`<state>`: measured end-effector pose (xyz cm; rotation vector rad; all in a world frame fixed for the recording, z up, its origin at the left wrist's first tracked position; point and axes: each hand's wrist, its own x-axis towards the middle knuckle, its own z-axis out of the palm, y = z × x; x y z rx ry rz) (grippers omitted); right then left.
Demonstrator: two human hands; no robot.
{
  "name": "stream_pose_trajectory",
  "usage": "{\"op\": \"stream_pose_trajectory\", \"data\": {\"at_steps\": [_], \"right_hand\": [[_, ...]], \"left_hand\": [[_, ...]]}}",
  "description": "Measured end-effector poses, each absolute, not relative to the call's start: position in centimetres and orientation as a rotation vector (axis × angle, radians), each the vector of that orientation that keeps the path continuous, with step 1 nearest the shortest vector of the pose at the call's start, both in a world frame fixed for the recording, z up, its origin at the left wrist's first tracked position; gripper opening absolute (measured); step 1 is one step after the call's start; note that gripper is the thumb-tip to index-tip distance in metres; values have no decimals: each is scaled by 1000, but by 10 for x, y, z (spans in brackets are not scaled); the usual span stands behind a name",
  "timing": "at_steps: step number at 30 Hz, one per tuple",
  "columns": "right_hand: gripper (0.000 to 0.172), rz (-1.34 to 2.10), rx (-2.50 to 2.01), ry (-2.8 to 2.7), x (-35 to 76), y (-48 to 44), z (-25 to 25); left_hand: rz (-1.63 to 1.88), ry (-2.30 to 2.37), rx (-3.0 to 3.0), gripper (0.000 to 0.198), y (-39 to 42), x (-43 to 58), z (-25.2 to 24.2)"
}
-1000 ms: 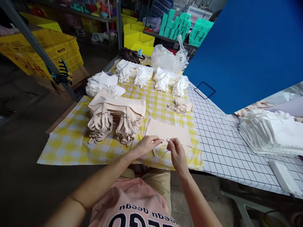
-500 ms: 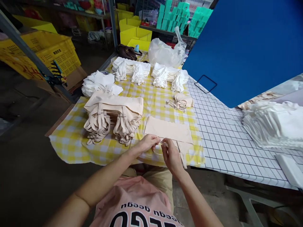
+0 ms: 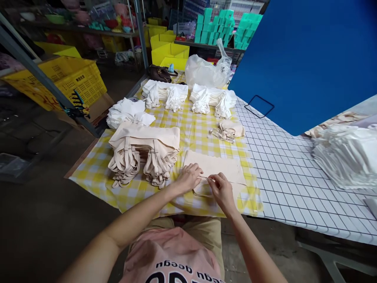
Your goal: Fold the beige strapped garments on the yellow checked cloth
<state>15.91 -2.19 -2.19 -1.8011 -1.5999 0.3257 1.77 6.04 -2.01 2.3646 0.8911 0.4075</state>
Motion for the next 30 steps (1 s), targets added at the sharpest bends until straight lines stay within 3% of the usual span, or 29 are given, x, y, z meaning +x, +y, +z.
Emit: {"op": "stream_pose_trajectory", "data": {"at_steps": [6, 16, 30], "right_hand": [[16, 443, -1803, -1613, 169, -3, -36], [17, 434, -1942, -1804, 180, 12, -30], [16, 475, -1920, -1792, 174, 25, -24]], "left_hand": [[254, 758, 2803, 14, 73, 28, -32], [331, 899, 2477, 12, 89, 36, -37], [234, 873, 2502, 13, 92, 39, -34]]}}
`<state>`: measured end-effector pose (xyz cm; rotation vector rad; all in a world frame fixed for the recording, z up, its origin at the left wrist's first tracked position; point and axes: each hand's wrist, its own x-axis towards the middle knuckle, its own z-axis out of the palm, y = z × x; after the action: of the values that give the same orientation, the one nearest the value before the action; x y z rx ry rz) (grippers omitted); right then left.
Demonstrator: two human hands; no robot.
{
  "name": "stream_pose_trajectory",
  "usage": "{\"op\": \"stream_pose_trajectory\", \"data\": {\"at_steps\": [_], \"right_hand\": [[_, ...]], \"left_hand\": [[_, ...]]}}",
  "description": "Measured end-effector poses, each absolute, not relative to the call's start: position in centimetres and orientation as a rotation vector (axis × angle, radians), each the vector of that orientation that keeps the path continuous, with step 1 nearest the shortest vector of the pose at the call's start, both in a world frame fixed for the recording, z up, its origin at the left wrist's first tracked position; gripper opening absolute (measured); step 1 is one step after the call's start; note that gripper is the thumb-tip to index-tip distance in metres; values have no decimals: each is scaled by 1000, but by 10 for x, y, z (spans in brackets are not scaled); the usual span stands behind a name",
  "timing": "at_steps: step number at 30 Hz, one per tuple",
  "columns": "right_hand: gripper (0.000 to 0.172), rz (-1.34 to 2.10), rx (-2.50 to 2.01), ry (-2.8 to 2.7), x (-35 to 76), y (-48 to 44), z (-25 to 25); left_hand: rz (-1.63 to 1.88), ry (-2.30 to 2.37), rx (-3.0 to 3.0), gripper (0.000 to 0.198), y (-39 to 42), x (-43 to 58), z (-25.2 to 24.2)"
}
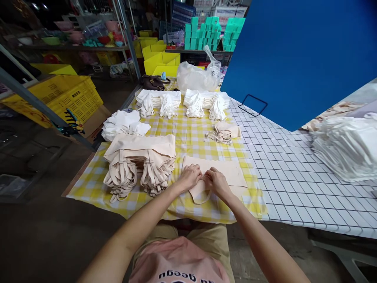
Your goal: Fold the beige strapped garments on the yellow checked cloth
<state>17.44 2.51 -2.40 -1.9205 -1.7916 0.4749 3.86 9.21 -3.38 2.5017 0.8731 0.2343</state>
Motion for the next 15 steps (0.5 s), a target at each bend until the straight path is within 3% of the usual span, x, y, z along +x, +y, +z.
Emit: {"op": "stream_pose_trajectory", "data": {"at_steps": [8, 12, 15], "right_hand": [[13, 599, -1929, -1404, 166, 15, -24], [35, 913, -1704, -1028, 158, -25, -17], [39, 994, -1605, -929, 145, -61, -17]], "left_hand": [[257, 889, 2559, 13, 88, 35, -38], [274, 776, 2549, 18, 80, 15, -32], [281, 734, 2580, 30, 73, -4, -31]]}}
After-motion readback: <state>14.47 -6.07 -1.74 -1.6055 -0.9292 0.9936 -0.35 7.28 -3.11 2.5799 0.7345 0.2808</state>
